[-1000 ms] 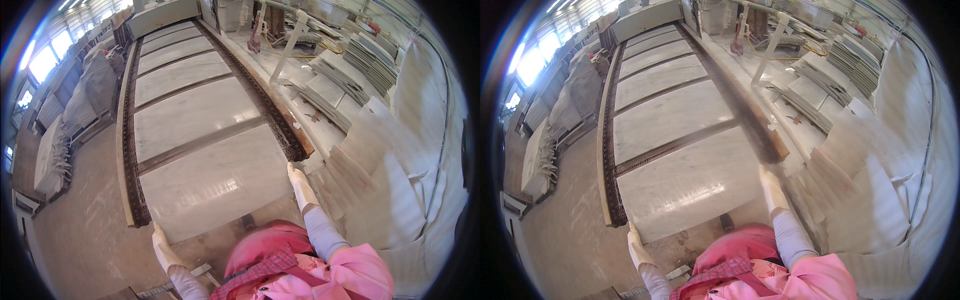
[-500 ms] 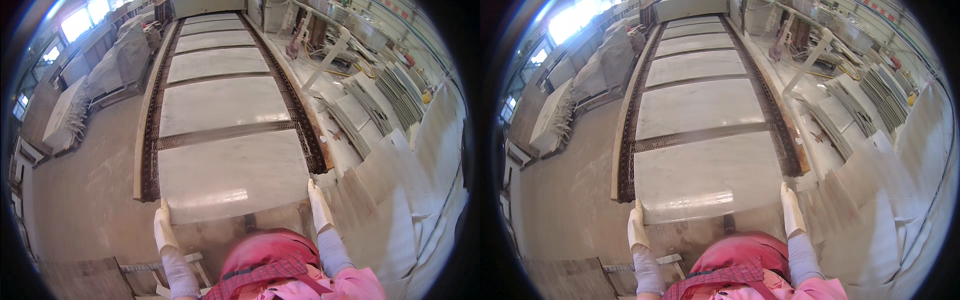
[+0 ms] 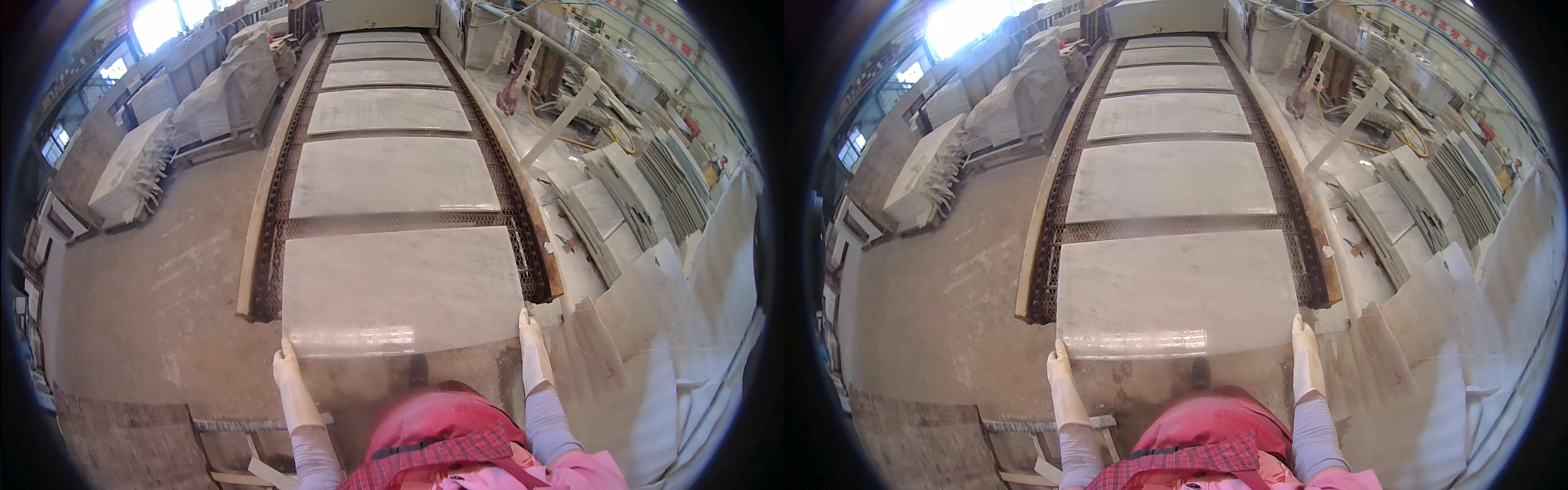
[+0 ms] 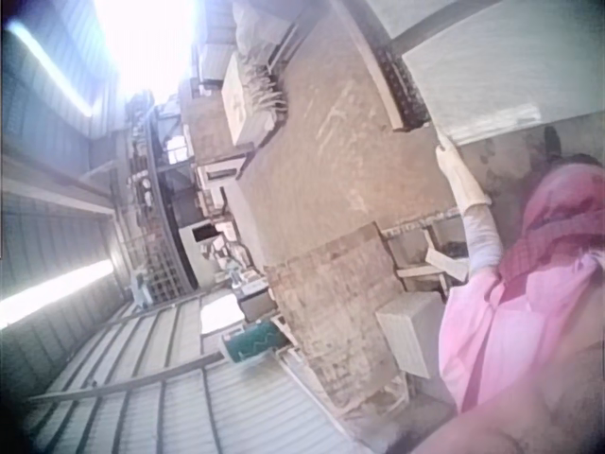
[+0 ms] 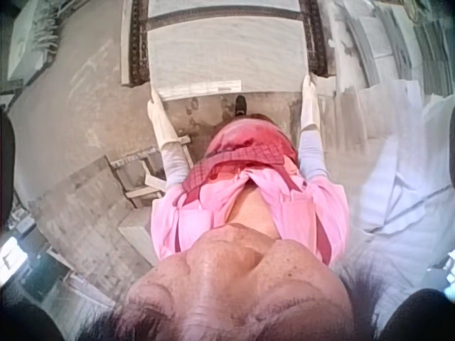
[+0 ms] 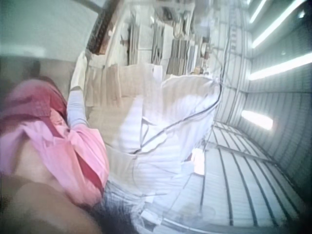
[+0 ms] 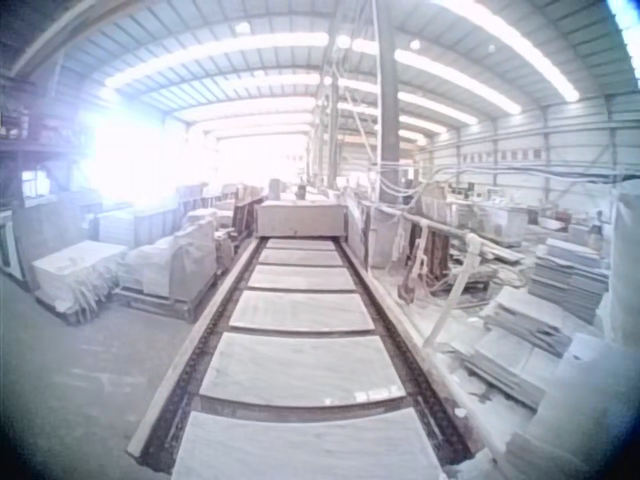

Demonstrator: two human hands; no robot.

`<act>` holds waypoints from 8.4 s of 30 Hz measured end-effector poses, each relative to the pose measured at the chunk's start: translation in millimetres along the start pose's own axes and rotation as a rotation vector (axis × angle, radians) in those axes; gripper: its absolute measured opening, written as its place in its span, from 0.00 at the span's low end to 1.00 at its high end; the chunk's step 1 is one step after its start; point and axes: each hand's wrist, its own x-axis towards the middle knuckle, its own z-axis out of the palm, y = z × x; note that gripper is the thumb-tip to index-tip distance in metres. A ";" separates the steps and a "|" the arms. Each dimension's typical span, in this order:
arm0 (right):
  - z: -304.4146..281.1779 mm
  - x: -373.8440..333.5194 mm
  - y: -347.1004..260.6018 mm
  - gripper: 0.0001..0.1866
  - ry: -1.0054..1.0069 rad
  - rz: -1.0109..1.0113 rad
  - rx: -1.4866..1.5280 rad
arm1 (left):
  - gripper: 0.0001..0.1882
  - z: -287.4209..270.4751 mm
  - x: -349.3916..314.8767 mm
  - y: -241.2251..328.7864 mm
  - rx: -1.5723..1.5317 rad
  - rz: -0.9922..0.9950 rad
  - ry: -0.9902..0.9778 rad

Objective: The person repeatedly picks up large rectangular tiles from a nearby stack and places them onto a conveyor belt. The person wears gloves and handles each tile with both hands, aligning it on the belt before moving to the next tile.

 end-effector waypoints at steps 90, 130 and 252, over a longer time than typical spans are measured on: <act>236.5 -13.5 39.3 0.19 -0.876 -0.264 -0.249 | 0.20 -67.6 -311.3 -294.9 -1.126 -0.662 -0.034; 227.4 -35.5 33.5 0.18 -1.042 -0.559 -0.444 | 0.17 21.0 -380.7 -328.8 -1.377 -0.729 0.109; 167.9 -67.9 17.1 0.16 -1.477 -0.737 -0.847 | 0.15 124.3 -565.8 -340.2 -0.972 -1.304 0.552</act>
